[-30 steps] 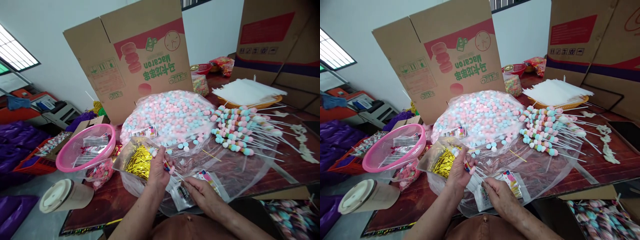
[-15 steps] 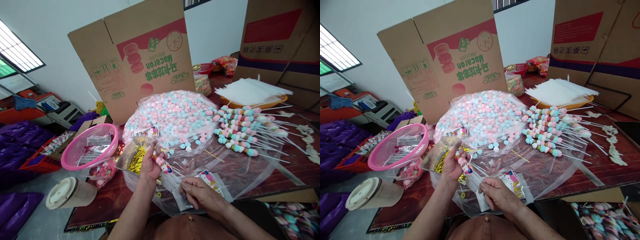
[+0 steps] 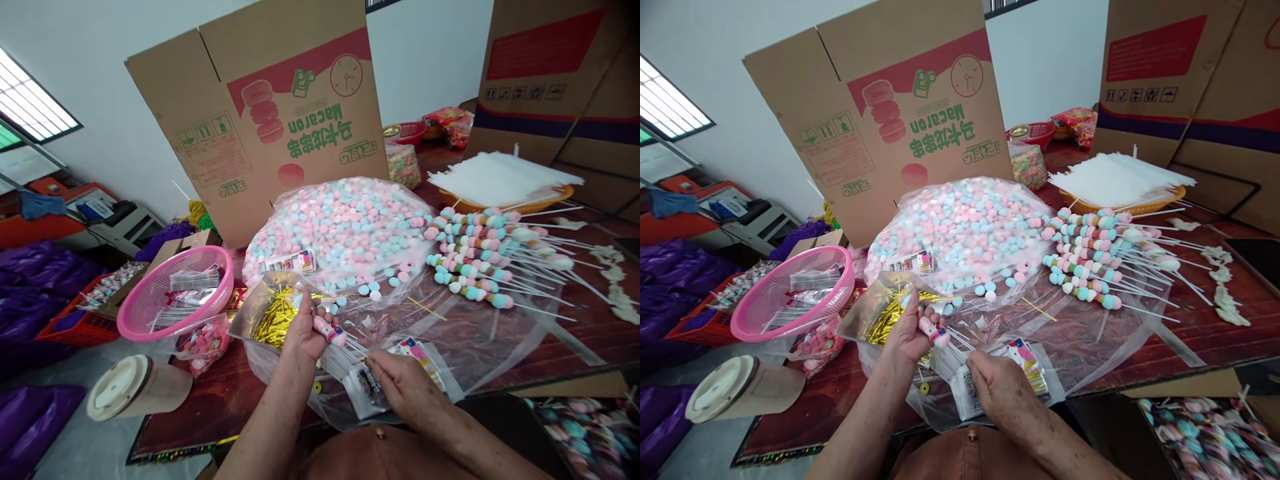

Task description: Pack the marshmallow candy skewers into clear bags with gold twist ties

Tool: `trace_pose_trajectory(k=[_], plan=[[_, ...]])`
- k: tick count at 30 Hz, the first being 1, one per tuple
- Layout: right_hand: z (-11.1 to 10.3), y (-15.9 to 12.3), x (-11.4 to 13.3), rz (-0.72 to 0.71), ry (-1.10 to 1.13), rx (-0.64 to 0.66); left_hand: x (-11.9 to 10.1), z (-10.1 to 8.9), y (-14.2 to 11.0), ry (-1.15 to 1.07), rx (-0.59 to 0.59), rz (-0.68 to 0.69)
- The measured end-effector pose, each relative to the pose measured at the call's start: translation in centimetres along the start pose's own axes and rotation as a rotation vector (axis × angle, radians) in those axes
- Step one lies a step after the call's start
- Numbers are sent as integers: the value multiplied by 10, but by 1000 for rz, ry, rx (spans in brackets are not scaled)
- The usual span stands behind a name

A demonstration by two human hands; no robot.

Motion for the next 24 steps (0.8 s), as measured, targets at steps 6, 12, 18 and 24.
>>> trace_pose_trajectory(k=[6, 12, 18, 24], plan=[[-13, -9, -11, -32, -318, -147, -17, -4, 0, 103, 2, -43], [-12, -9, -14, 27, 96, -15, -13, 1, -2, 97, 172, -35], [0, -5, -4, 121, 575, 115, 3, 25, -4, 15, 454, 103], [0, 8, 1, 116, 481, -64, 45, 36, -6, 83, 391, 148]])
Point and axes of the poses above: each hand's wrist, its own y-axis towards the middle knuckle, its own z-axis out of the palm, x = y × z, the point moved 7 cm from there along y, towards the middle knuckle, and after that the axes turned 9 degrees about x, right-handed, at the moved point
